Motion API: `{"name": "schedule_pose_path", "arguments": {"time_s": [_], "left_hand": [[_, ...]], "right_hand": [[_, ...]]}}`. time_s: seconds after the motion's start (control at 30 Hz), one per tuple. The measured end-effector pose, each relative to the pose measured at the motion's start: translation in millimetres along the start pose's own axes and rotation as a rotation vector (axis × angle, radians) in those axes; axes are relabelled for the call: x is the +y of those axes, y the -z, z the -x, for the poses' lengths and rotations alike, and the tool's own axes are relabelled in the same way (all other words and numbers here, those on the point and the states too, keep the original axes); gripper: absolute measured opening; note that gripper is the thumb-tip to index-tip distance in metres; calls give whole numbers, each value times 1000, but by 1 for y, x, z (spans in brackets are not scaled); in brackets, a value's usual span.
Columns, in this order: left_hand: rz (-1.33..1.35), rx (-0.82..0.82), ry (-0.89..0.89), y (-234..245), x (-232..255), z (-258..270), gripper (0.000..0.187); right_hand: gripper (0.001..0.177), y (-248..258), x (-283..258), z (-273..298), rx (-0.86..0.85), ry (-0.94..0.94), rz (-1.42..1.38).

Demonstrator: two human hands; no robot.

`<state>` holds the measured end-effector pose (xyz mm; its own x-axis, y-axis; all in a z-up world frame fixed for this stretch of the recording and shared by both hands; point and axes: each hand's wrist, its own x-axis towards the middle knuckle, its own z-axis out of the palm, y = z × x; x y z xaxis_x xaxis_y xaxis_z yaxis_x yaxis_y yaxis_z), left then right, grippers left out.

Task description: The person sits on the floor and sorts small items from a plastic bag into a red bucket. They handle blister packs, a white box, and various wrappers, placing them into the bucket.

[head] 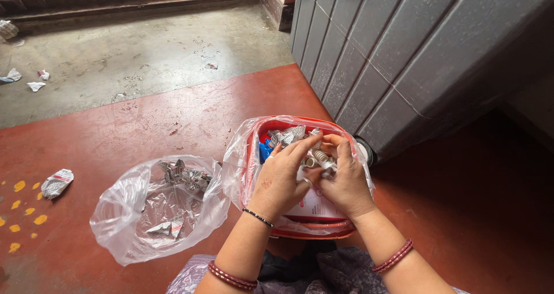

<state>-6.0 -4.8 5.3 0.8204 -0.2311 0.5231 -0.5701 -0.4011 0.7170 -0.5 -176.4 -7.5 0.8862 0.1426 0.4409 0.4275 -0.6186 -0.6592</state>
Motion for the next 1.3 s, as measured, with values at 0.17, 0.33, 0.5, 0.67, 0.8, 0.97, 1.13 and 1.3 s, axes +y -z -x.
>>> {"name": "schedule_pose_path", "arguments": {"time_s": [0.17,0.33,0.5,0.67,0.8,0.97,1.13,1.3], "left_hand": [[-4,62,117,-1,-4,1,39],[59,123,190,-3,-7,2,32],[40,120,229,-2,-11,1,34],[4,71,213,-3,-12,3,32],[-44,19,121,-4,-15,4,36],[-88,26,176,-3,-14,4,35],[-39,75,204,-2,-8,3,37],[-90,65,57,1,-11,4,46]], "right_hand": [[68,-1,0,0,16,-17,15],[69,0,1,-1,16,-8,-73],[41,2,1,-1,-5,-15,-106],[39,2,-5,-2,-16,-111,-141],[36,3,-3,-3,8,-16,-100],[30,1,0,-1,34,-72,-151],[24,4,-3,-1,52,-34,-62],[32,6,-6,-2,9,0,-81]]}}
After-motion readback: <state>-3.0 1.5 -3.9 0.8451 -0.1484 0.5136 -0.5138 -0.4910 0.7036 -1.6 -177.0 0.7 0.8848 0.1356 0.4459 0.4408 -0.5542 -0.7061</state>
